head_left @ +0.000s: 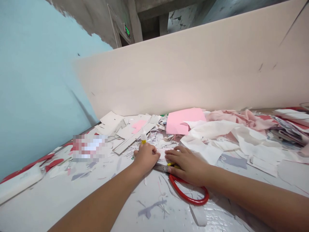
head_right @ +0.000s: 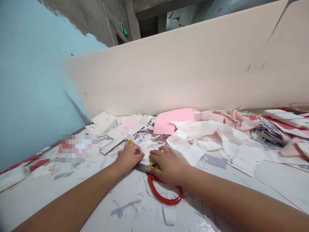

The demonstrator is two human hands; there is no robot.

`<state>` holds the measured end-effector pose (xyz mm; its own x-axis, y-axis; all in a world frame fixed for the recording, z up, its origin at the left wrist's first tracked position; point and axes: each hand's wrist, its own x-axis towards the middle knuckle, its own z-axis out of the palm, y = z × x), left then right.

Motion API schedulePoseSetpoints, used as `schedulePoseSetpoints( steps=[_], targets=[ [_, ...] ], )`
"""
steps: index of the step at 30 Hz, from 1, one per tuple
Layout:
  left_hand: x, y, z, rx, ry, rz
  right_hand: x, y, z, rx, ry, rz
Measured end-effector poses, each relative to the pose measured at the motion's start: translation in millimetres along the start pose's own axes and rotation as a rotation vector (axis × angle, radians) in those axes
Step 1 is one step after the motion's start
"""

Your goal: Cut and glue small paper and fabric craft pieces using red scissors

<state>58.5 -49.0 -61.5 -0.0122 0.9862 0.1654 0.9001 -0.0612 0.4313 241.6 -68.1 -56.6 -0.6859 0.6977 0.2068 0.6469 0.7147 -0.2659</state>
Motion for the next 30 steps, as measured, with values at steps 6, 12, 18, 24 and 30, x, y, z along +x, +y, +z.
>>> schedulePoseSetpoints(
  steps=[6, 12, 18, 24, 30],
  targets=[
    [-1.0, -2.5, -2.3, 0.013, 0.035, 0.028, -1.1, 0.0, 2.1, 0.014, 0.012, 0.036],
    [-0.8, -4.5, -4.2, 0.046, -0.034, 0.19, -1.2, -0.3, 2.7, 0.011, 0.009, 0.033],
    [-2.8, -5.9, -5.7, 0.061, -0.005, 0.177, -2.1, -0.6, 2.0, -0.014, -0.002, 0.022],
    [-9.3, -3.2, -7.0, 0.152, 0.051, 0.392, -2.1, -2.4, 1.2, -0.011, 0.005, 0.023],
    [-4.2, -6.7, -2.8, 0.075, -0.029, 0.27, -1.8, -0.6, 2.6, -0.003, 0.007, 0.027]
  ],
)
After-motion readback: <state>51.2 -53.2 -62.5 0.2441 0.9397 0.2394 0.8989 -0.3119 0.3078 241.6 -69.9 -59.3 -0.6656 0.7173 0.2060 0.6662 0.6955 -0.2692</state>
